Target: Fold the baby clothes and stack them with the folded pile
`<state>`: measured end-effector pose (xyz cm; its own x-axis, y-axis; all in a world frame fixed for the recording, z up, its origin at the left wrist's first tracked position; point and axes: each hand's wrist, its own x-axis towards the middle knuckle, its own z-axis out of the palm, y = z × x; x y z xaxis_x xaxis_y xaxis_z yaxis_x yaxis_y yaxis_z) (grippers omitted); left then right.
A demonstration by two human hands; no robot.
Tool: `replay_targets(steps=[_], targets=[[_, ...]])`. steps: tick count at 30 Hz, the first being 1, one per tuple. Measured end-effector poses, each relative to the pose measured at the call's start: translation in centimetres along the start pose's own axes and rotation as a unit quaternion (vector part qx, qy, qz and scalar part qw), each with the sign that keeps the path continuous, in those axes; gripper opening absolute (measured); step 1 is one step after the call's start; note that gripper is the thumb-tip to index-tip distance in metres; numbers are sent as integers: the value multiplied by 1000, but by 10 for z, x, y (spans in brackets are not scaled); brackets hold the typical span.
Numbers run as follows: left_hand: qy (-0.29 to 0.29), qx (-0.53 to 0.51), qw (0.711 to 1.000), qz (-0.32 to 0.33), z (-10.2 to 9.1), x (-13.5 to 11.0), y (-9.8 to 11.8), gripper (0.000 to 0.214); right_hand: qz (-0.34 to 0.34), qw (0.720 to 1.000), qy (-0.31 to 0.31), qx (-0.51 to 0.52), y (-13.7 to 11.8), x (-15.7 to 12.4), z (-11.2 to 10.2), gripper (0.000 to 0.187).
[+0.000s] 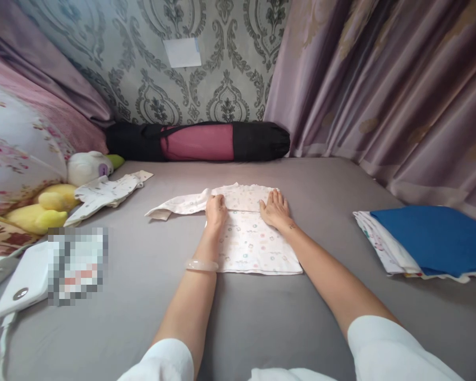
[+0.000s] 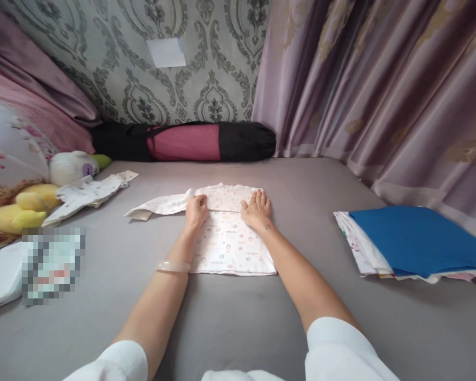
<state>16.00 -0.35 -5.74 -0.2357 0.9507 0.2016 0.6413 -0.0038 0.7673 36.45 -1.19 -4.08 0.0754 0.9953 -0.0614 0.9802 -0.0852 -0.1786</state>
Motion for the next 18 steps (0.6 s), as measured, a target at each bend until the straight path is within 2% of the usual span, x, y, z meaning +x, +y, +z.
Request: replay_targets(steps=[6,13,15,18], targets=[[-7,22,999,23,1,0,-1,33,40,999,24,-3,3,2,-1,73],[-12,89,995,44,-1,-4,3,32,63,997,13,-49,-2,8,-5,71],[8,127,991,52,-2,-6,7,31,42,997,26,-61,-7,9,-6,67],[27,169,980,102,-1,-9,13,34,-43,997,35,-50,-17,8,-6,62]])
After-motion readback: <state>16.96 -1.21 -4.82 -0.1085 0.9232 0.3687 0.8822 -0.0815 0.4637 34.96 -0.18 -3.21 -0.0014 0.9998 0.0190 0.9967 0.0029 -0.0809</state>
